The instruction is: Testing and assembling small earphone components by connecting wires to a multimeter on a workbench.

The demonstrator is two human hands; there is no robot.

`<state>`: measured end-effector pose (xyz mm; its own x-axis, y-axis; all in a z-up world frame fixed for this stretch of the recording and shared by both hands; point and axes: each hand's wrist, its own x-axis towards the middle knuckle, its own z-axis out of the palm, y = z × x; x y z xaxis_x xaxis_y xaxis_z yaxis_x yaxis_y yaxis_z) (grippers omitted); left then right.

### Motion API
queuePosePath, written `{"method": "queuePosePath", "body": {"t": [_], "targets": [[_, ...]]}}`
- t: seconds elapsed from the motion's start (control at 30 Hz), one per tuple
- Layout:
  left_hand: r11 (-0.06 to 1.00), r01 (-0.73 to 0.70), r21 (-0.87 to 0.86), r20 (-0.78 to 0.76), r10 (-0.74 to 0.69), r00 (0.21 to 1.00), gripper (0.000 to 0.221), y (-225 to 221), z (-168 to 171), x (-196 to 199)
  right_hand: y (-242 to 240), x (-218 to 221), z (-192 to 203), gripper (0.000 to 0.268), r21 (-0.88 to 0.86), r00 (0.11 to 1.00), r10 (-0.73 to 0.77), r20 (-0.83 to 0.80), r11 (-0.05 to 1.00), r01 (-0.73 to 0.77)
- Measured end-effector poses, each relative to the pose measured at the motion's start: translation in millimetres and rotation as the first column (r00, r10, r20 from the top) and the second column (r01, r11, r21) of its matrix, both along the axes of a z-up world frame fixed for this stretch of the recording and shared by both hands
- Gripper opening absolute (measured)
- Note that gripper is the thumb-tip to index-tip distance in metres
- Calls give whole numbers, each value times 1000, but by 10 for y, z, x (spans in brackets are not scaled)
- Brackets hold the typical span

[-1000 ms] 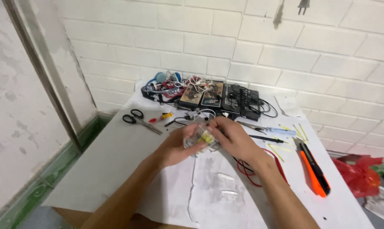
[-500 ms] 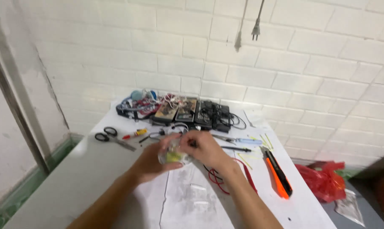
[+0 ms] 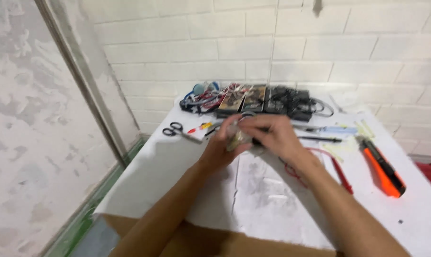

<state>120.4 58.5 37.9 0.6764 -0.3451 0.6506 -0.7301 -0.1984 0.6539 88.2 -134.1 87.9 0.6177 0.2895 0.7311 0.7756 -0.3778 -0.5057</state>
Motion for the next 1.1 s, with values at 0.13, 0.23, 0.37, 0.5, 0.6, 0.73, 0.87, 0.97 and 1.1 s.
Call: {"method": "queuePosePath", "body": {"t": [0.13,0.23,0.37,0.5,0.6,0.73,0.87,0.97,1.1], "targets": [[997,83,1,-53,-83,995,89,59,-81,-27,39,-24,9,14,86,991,-130,38,988,126],[972,233,-35,-31,-234,972,78,49,-146,76,-121,22,40,11,173,956,-289,53,945,276],[998,25,49,250,-36,968,39,255,242,-51,-1217,37,375,12,631,981,96,166,754,-181],[927,-344,150,187,315,930,40,988,203,22,-2291,-694,898,32,791,611,653,447,30,-611],[955,-186,-231,-506,46,862,30,1233,439,-266,-1993,-585,909,26,802,959,282,-6,575,-164],[834,-472,287,-66,509,858,23,1595,-134,-123,-1048,-863,322,12,356,931,-18,-364,921,157],[645,-694,319,558,464,688,31,1711,-367,175,-826,-770,28,9,-154,867,-212,-451,975,159],[597,-798,79,924,257,283,42,1552,-112,249,-723,-793,40,11,-367,859,-325,-395,913,177],[739,-631,234,871,128,474,32,860,154,306,-763,-743,81,10,-367,905,-257,-338,922,125]]}}
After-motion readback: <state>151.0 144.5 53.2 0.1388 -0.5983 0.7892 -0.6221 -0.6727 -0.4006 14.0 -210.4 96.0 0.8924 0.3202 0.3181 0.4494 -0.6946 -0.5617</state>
